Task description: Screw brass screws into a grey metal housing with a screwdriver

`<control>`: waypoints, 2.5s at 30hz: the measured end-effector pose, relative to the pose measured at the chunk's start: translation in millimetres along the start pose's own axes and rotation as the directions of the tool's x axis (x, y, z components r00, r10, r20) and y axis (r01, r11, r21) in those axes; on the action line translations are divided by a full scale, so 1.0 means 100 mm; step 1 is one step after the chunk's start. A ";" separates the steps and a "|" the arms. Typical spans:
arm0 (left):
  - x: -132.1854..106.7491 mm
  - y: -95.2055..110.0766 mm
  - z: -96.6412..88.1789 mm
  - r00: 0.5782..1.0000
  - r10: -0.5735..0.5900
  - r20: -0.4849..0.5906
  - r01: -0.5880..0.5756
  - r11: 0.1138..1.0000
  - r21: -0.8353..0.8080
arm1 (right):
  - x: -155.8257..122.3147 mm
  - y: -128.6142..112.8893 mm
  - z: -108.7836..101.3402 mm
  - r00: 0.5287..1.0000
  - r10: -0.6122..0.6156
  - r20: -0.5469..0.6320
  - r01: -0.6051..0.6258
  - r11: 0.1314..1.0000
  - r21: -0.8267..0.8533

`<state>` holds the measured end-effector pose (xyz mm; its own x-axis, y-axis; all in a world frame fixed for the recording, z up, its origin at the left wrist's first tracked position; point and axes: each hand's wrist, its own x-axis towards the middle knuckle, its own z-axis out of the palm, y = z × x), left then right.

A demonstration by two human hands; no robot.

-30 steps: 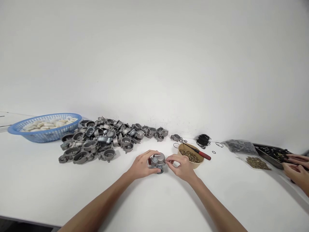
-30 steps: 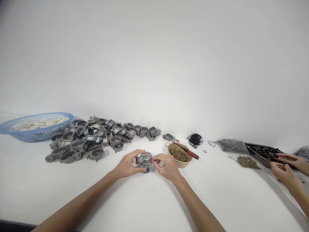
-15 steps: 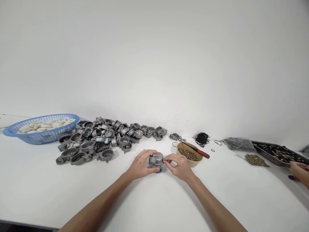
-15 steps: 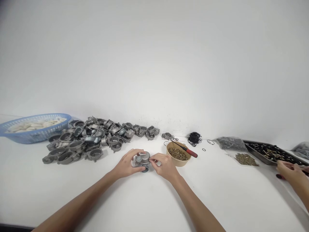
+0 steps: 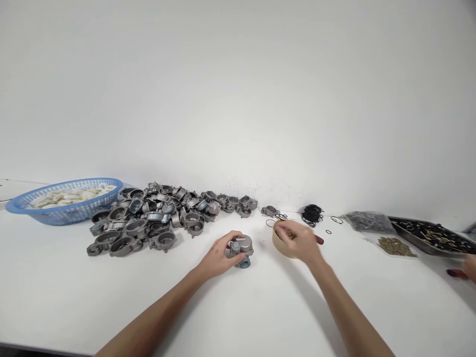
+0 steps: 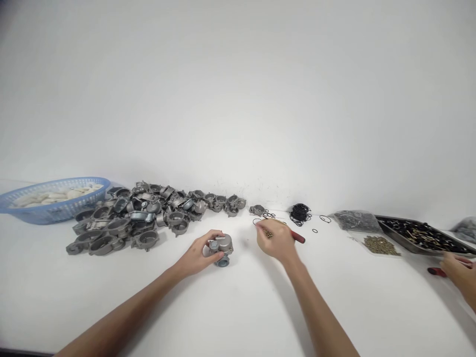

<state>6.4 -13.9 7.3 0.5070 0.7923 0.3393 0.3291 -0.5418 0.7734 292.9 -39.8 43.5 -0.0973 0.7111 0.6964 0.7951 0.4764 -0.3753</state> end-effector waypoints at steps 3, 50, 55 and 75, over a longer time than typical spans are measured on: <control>-0.02 -0.03 0.03 0.998 -0.056 0.041 0.060 0.992 -0.109 | -0.01 0.47 -0.31 0.961 0.260 -0.091 -0.275 0.907 -0.319; -0.02 -0.11 -0.02 0.999 -0.009 0.047 0.002 0.990 0.138 | -0.11 -0.05 -0.39 0.956 0.001 0.294 -0.133 0.893 0.429; 0.00 -0.08 -0.01 0.995 0.048 0.083 -0.069 0.959 0.276 | -0.11 -0.02 -0.32 0.926 0.023 0.377 -0.189 0.892 0.411; -0.03 -0.07 0.08 0.998 0.038 0.042 -0.049 0.948 0.314 | -0.15 0.16 -0.20 0.792 0.193 0.579 -0.401 0.880 0.255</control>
<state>8.6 -14.8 -3.3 0.5521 0.7589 0.3454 0.5373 -0.6406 0.5486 318.9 -53.7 39.5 -0.2703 0.9546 0.1248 0.5859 0.2660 -0.7655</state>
